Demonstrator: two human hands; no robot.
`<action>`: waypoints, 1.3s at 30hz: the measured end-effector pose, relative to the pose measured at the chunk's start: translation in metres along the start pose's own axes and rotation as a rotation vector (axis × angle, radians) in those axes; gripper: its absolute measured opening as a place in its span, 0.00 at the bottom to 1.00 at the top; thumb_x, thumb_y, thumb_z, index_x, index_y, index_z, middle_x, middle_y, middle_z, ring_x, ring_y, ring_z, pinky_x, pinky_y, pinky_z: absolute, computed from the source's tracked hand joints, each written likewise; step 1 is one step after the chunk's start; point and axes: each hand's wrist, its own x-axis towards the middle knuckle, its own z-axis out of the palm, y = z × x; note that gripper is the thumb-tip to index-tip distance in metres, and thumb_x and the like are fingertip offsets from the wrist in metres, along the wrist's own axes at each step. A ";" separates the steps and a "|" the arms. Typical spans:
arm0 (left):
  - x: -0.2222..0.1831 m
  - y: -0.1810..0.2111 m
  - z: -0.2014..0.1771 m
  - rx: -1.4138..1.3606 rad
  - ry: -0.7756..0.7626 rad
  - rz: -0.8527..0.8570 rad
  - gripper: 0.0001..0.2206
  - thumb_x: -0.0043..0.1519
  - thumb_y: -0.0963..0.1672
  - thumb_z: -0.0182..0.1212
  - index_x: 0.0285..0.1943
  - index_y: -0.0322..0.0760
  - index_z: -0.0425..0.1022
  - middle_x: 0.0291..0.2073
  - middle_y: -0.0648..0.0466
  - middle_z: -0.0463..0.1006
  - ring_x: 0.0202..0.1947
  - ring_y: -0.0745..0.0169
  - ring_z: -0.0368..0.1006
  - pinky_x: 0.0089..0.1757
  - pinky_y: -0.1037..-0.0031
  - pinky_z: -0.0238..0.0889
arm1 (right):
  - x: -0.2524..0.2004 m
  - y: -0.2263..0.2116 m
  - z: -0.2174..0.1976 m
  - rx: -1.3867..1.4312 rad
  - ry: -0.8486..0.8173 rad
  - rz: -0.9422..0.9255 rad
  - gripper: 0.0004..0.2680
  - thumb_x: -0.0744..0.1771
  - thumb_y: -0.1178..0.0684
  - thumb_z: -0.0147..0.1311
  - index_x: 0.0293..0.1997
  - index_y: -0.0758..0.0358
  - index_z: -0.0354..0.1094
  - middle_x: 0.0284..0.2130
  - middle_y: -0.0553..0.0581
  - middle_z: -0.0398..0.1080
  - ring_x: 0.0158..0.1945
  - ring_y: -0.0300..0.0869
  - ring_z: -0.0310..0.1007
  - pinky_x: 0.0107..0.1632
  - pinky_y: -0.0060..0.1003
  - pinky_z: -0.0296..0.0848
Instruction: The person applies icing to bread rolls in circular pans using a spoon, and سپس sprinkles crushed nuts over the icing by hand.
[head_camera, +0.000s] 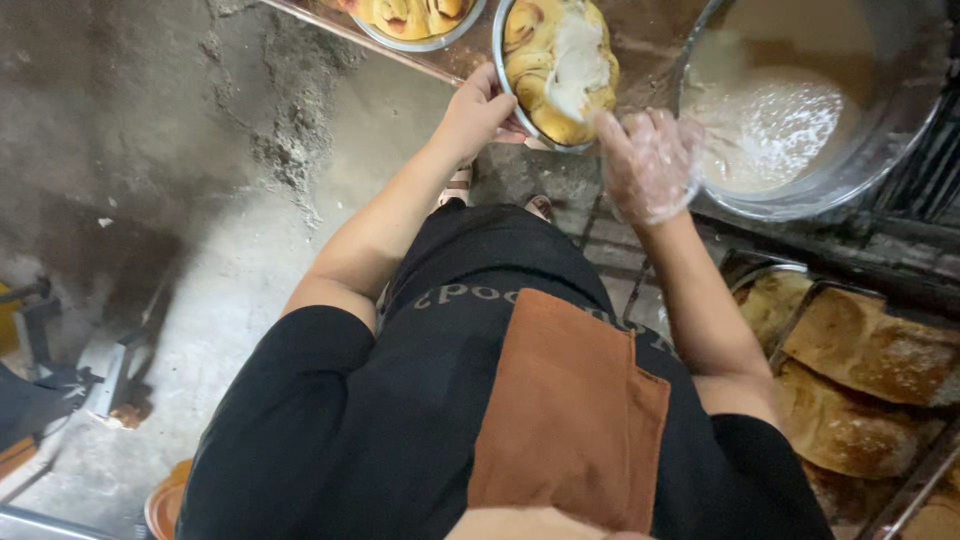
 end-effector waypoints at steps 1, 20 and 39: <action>0.001 0.001 -0.004 -0.007 -0.019 -0.009 0.16 0.65 0.39 0.52 0.62 0.32 0.61 0.39 0.49 0.80 0.32 0.62 0.83 0.34 0.73 0.82 | -0.005 0.002 0.000 -0.024 -0.031 -0.022 0.07 0.69 0.55 0.54 0.49 0.43 0.72 0.35 0.51 0.73 0.42 0.44 0.71 0.45 0.44 0.68; 0.079 -0.036 -0.072 0.074 0.057 0.020 0.16 0.63 0.40 0.56 0.60 0.32 0.68 0.46 0.47 0.81 0.35 0.63 0.80 0.36 0.73 0.77 | -0.102 0.074 0.038 -0.218 -0.119 0.617 0.09 0.71 0.53 0.50 0.50 0.53 0.78 0.31 0.54 0.70 0.41 0.46 0.68 0.44 0.44 0.63; 0.022 -0.058 0.039 -0.211 0.027 0.160 0.14 0.67 0.38 0.55 0.60 0.30 0.61 0.46 0.45 0.76 0.42 0.58 0.80 0.40 0.71 0.80 | 0.012 0.019 0.026 0.979 0.259 0.824 0.06 0.67 0.59 0.63 0.35 0.59 0.67 0.28 0.48 0.64 0.29 0.40 0.63 0.34 0.41 0.65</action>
